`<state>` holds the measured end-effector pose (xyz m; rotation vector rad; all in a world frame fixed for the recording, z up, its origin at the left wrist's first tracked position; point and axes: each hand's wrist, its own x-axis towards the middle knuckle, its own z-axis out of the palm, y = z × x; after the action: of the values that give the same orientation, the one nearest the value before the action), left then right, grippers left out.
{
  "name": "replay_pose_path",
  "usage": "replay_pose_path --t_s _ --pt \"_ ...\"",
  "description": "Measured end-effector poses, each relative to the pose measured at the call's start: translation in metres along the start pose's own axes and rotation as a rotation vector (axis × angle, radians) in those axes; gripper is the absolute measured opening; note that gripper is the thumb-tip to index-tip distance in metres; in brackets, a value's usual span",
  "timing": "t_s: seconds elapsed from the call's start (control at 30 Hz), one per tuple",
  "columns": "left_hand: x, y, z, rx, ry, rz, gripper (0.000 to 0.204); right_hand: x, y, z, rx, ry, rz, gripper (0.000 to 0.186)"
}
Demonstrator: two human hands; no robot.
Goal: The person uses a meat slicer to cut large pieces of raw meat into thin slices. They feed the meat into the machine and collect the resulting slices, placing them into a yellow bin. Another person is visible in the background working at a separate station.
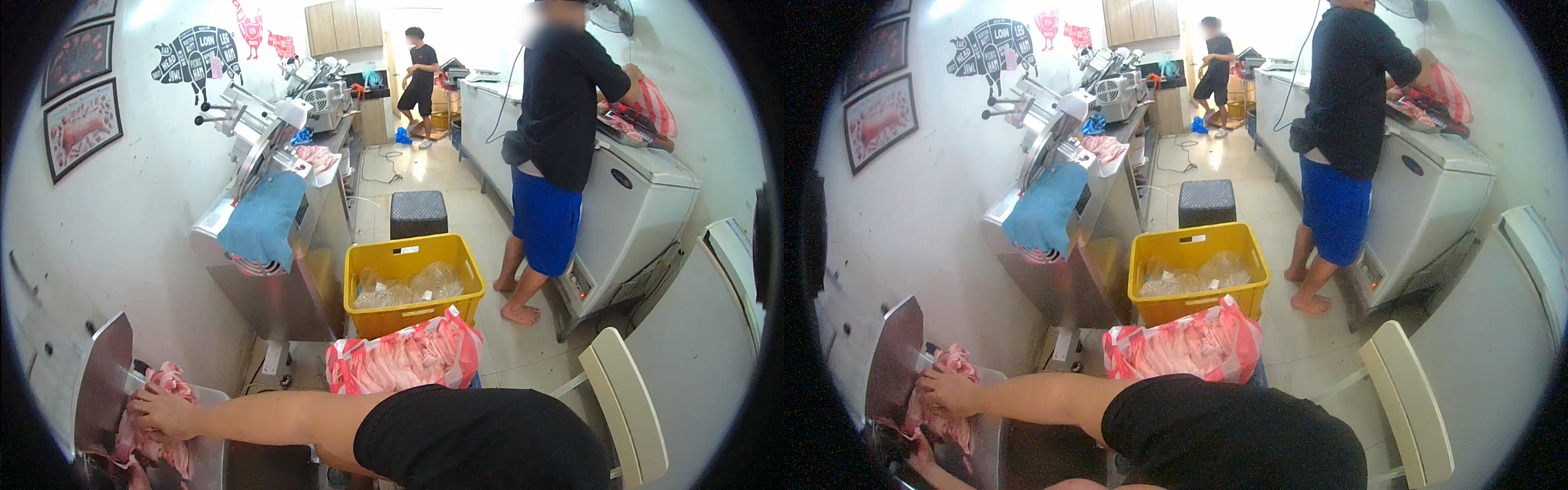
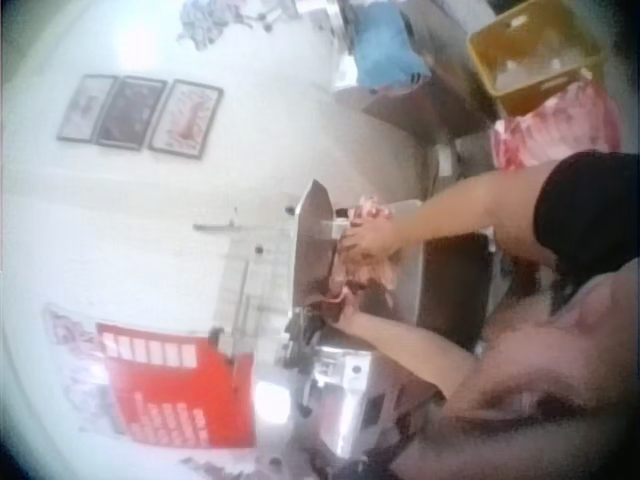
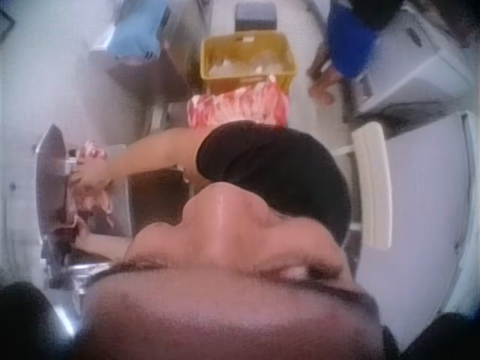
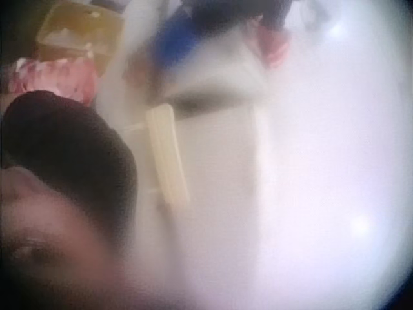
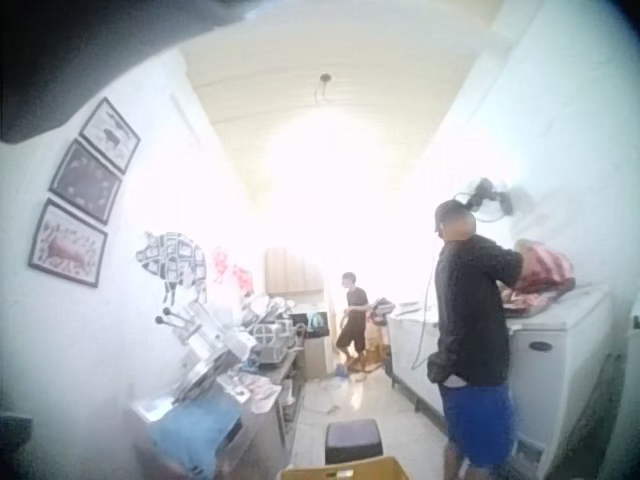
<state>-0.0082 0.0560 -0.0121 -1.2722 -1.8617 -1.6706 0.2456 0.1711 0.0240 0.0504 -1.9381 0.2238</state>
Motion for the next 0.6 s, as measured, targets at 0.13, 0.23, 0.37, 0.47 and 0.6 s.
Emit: replay_pose_path --t_s 0.13,0.23,0.37,0.47,0.6 --pt "-0.006 -0.022 -0.02 0.036 0.012 0.033 0.052 0.001 -0.003 -0.007 -0.012 -0.037 0.003 0.025" --pt "-0.005 -0.037 -0.028 0.067 0.027 0.098 0.052 0.002 -0.003 -0.008 -0.05 -0.003 -0.005 0.026" --pt "0.005 -0.065 -0.04 0.162 0.038 0.25 0.052 0.002 -0.001 -0.008 -0.048 0.009 -0.007 0.028" --pt "0.013 -0.079 -0.043 0.24 0.039 0.408 0.052 0.002 -0.001 -0.013 0.003 -0.037 -0.015 0.03" --pt "0.021 -0.096 -0.051 0.332 0.046 0.607 0.053 0.004 -0.005 -0.013 0.001 -0.041 0.019 0.029"
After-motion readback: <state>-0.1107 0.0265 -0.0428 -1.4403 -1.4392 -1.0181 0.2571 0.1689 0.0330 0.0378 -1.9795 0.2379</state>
